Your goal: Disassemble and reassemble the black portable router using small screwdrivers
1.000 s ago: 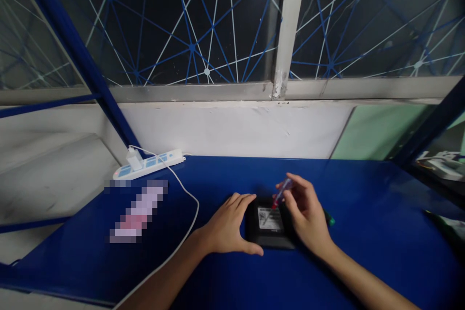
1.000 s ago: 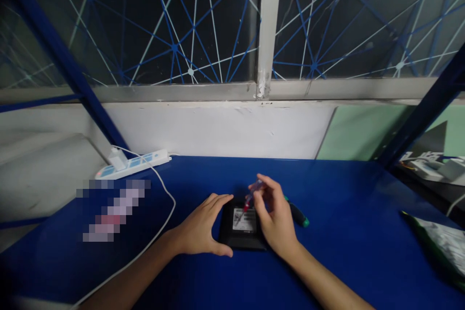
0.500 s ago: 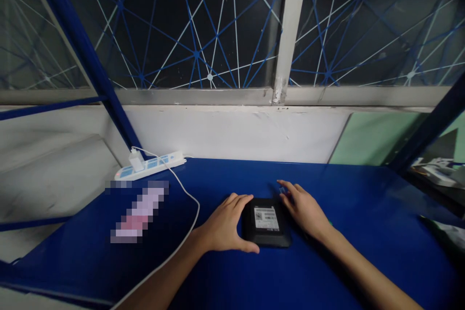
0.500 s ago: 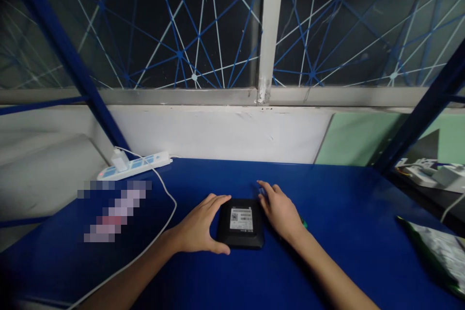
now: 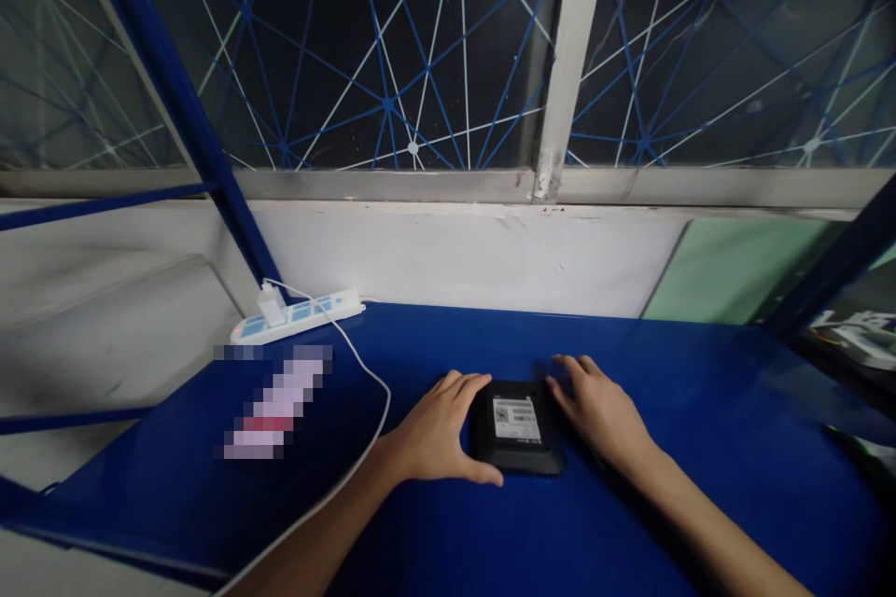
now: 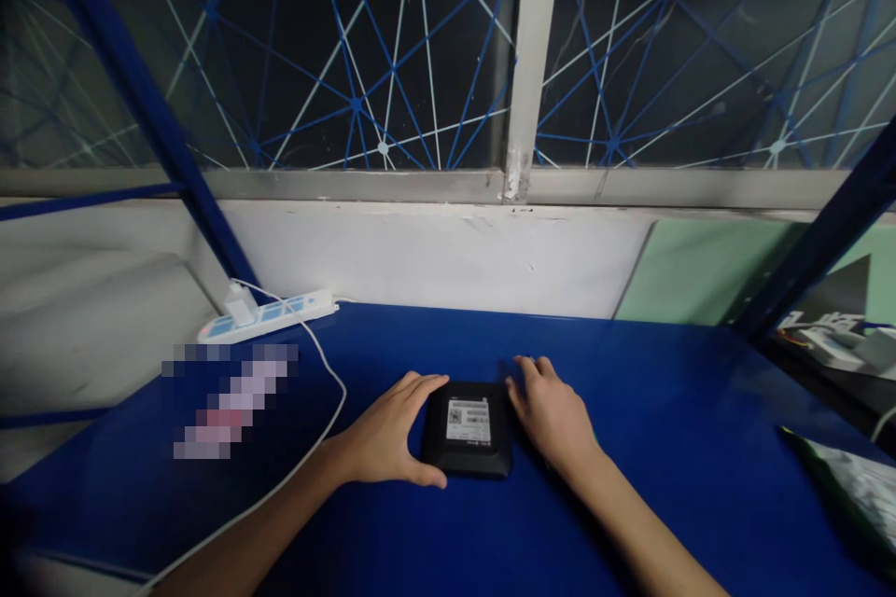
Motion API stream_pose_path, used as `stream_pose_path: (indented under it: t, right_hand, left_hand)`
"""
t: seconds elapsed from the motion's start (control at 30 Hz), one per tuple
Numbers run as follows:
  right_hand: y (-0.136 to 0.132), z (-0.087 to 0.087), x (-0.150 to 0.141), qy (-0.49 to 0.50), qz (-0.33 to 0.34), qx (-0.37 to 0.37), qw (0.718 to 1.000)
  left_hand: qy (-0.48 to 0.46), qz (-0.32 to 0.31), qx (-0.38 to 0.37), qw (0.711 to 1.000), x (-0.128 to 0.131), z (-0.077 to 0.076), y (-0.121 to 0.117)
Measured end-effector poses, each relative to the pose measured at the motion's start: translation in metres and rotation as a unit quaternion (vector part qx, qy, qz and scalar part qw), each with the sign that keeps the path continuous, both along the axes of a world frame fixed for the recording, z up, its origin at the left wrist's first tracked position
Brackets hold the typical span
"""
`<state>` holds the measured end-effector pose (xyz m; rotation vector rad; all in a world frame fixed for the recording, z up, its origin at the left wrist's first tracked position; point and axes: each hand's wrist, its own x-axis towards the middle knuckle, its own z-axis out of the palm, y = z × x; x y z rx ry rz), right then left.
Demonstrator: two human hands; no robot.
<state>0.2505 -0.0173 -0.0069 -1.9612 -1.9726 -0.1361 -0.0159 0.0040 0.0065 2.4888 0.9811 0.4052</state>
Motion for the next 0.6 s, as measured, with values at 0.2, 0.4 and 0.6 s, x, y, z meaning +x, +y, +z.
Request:
stream_pose_path:
  t: [0.2, 0.4, 0.6]
  right_hand:
    - [-0.010, 0.019, 0.019, -0.071, -0.021, -0.005, 0.997]
    - [-0.046, 0.009, 0.050, -0.062, -0.092, -0.033, 0.993]
    - [-0.065, -0.005, 0.061, 0.006, -0.108, -0.061, 0.992]
  left_hand:
    - [-0.002, 0.001, -0.001, 1.000, 0.000, 0.001, 0.000]
    - [-0.006, -0.013, 0.002, 1.000, 0.000, -0.001, 0.001]
    - [-0.005, -0.009, -0.002, 1.000, -0.001, -0.003, 0.001]
